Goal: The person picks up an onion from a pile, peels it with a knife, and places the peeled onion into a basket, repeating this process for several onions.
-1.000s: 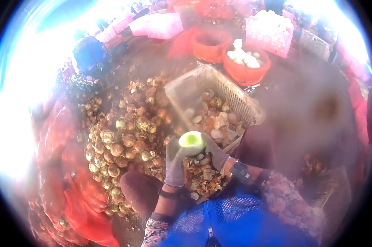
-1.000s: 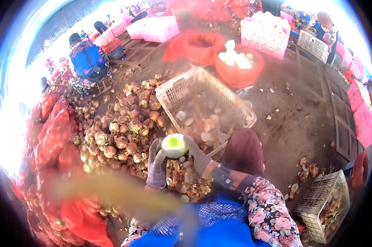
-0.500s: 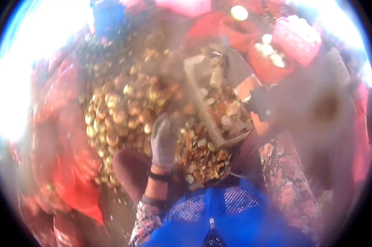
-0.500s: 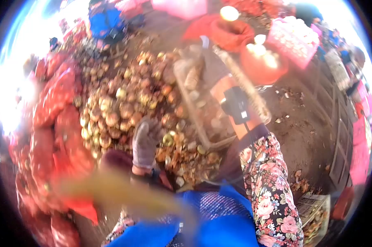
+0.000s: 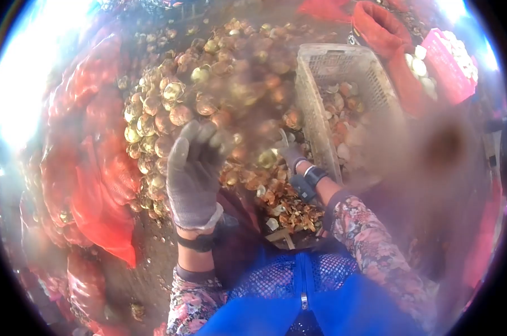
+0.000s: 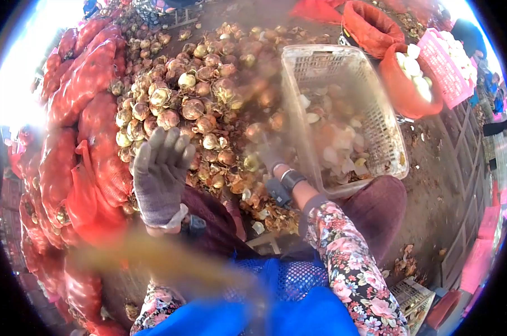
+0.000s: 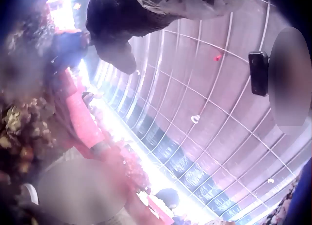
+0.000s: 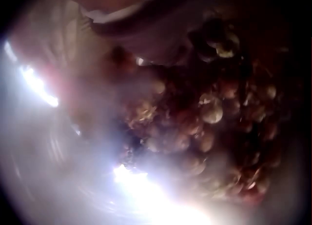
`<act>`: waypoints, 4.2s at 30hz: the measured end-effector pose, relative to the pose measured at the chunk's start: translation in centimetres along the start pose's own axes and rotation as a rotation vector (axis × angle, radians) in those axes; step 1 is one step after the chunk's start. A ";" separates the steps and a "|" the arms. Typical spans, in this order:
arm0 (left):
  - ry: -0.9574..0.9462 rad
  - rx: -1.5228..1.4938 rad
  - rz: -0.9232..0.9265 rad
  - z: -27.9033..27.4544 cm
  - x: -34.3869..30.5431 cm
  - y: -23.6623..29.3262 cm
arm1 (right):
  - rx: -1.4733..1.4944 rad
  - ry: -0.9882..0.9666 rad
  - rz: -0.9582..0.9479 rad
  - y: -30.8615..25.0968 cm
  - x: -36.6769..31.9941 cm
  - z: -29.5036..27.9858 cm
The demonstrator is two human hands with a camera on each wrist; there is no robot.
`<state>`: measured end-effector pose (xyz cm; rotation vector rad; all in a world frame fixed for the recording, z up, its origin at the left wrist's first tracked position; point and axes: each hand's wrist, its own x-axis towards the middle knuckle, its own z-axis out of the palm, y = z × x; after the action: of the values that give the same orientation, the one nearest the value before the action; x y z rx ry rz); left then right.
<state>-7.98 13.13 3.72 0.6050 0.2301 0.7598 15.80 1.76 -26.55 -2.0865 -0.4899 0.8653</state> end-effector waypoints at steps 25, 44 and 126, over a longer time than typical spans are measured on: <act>0.310 0.009 -0.218 -1.7 2.6 -1.2 | 0.011 -0.281 0.219 -1.9 6.9 -0.4; -0.360 0.771 0.030 4.0 0.4 -10.9 | 0.587 -0.536 -0.070 -18.4 -20.5 -18.1; -0.237 0.396 -0.220 7.4 -3.4 -11.9 | -0.111 -0.378 -0.848 -11.5 -17.6 -16.3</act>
<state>-0.52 0.84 2.60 1.0196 0.2250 0.4245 14.95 -10.51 -2.94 -1.5467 -1.5097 0.7039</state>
